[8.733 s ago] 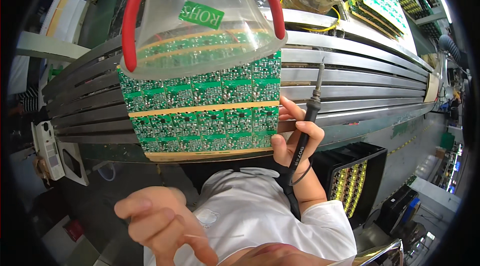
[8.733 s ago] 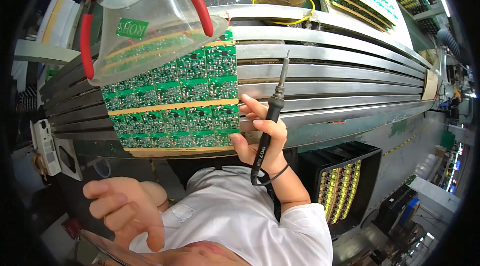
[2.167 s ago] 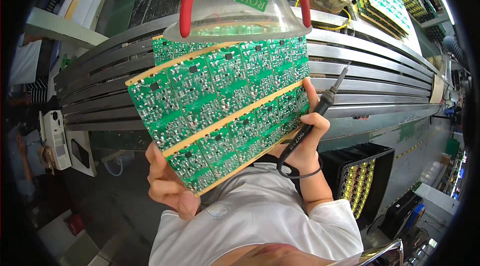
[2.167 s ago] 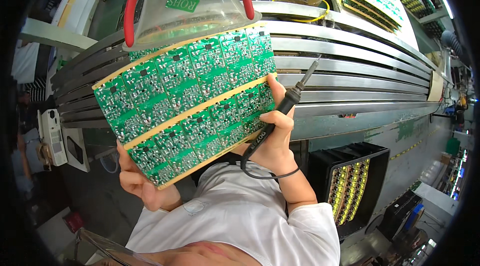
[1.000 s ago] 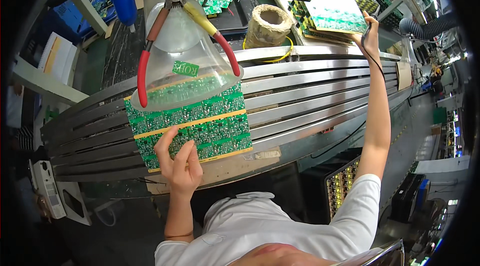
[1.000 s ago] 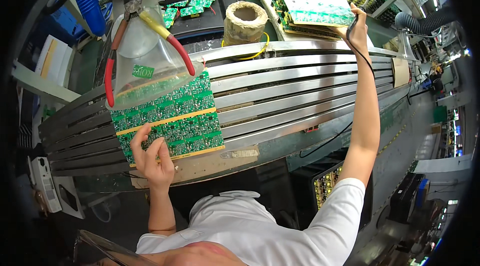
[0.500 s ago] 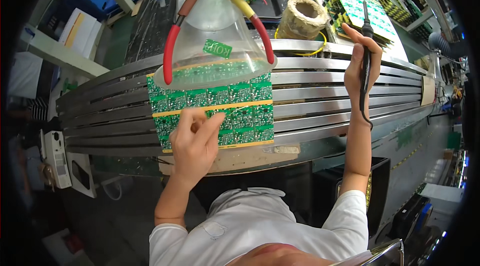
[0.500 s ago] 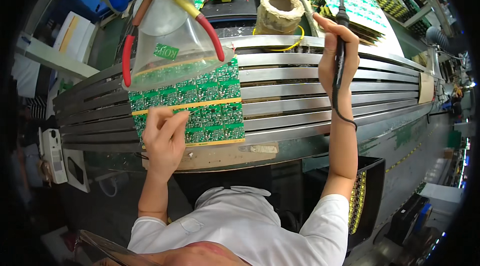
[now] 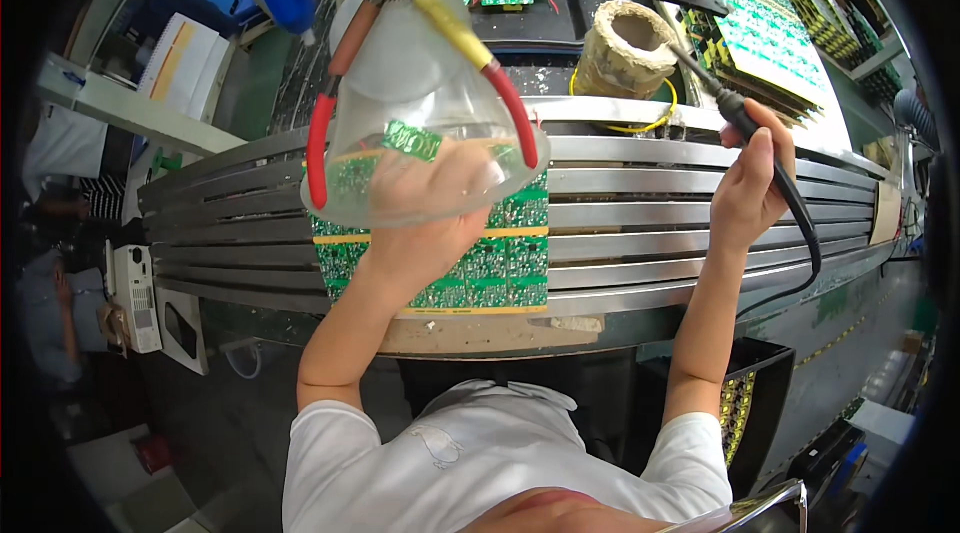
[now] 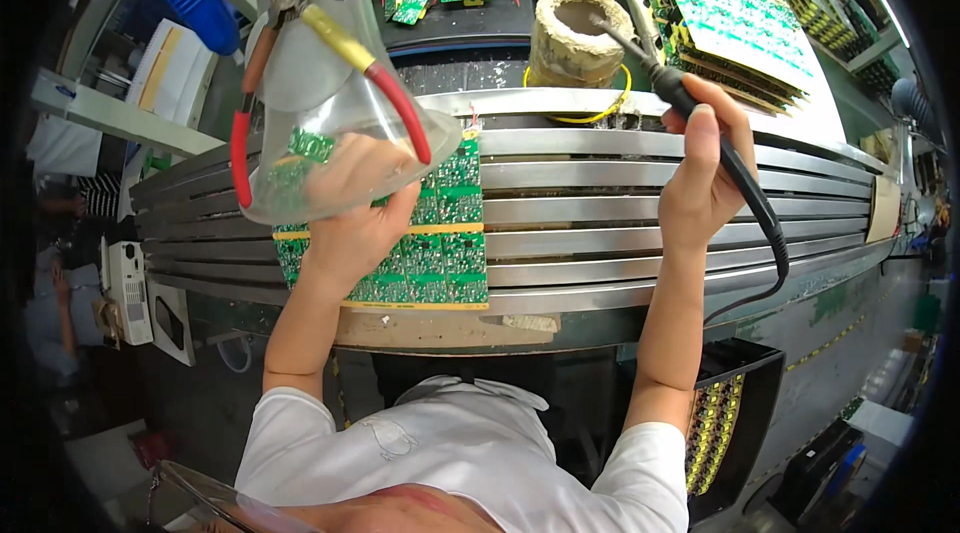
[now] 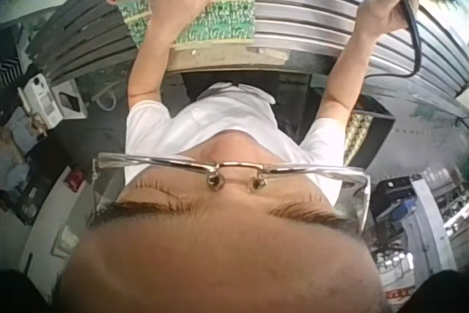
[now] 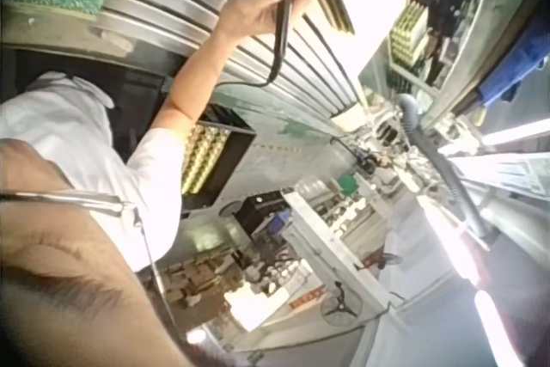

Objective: Soldering components onto multiple printed circuit boards at an industrial assembly station.

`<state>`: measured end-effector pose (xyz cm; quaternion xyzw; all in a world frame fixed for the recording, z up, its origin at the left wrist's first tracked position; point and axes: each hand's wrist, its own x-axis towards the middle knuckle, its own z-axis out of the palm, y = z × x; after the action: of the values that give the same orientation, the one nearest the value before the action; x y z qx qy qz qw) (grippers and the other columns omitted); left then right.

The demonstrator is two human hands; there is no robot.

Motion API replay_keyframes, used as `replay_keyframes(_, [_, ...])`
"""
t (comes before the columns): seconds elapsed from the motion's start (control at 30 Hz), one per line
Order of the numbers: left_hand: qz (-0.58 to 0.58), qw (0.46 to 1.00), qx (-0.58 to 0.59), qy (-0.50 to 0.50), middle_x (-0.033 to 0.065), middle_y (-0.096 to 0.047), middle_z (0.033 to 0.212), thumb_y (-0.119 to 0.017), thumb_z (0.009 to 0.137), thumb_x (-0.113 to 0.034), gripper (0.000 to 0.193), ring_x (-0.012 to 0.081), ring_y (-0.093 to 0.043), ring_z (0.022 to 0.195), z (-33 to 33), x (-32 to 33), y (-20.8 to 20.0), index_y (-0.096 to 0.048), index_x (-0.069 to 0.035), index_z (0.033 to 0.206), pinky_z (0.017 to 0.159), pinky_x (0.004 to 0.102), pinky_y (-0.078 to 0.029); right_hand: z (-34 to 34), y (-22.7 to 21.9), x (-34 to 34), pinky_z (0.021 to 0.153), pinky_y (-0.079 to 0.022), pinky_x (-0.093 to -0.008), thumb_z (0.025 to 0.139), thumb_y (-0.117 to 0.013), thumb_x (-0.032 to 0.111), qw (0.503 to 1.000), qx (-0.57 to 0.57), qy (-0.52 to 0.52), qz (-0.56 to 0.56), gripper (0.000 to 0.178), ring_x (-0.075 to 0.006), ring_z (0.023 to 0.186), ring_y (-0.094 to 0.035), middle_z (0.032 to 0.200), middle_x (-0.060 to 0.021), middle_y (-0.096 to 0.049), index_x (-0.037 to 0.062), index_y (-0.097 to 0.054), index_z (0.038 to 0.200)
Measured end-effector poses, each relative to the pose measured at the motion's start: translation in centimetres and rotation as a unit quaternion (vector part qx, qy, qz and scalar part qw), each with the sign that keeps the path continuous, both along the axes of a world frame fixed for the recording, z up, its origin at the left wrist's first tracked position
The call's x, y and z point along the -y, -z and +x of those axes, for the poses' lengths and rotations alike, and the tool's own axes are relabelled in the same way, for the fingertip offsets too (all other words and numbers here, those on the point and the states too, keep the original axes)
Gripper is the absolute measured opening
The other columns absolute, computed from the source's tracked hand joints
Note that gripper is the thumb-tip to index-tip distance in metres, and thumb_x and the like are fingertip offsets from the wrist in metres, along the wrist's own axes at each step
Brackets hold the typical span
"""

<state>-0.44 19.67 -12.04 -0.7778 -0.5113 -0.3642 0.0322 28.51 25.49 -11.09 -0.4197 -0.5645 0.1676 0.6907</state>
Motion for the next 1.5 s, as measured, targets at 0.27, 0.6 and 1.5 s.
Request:
replay_keyframes(0.27, [0.020,0.999,0.017,0.032,0.0069,-0.067,0.094,-0.070,0.073,0.006,0.024,0.0236,-0.056,0.073,-0.6,0.7,0.1,-0.068,-0.004,0.095,0.065,0.0334,-0.049,0.3,0.5,0.1,0.076,-0.044,-0.0246,0.096,-0.050,0.015,0.996,-0.068,-0.001,-0.060,0.029,-0.0171,0.083,-0.058,0.096,-0.0134,-0.067,-0.0039,-0.070,0.103])
replay_keyframes(0.6, [0.054,0.997,0.030,0.045,0.0045,-0.061,0.088,-0.075,0.069,-0.003,0.029,0.0231,-0.053,0.070,-1.1,1.2,1.1,-0.066,-0.009,0.096,0.067,0.0363,-0.047,-1.3,2.4,2.4,0.071,-0.042,-0.0294,0.090,-0.052,0.018,0.993,-0.002,-0.115,0.007,0.027,-0.0213,0.077,-0.052,0.092,-0.0171,-0.067,-0.0017,-0.069,0.098])
replay_keyframes(1.5, [0.028,0.999,0.016,0.036,0.0012,-0.050,0.079,-0.073,0.072,-0.002,0.019,0.0209,-0.047,0.068,-1.4,1.2,1.0,-0.063,-0.011,0.086,0.066,0.0325,-0.044,-3.0,2.0,3.1,0.063,-0.045,-0.0360,0.086,-0.060,0.015,0.953,0.149,-0.223,0.139,0.020,-0.0211,0.062,-0.050,0.072,-0.0127,-0.062,-0.0030,-0.067,0.091])
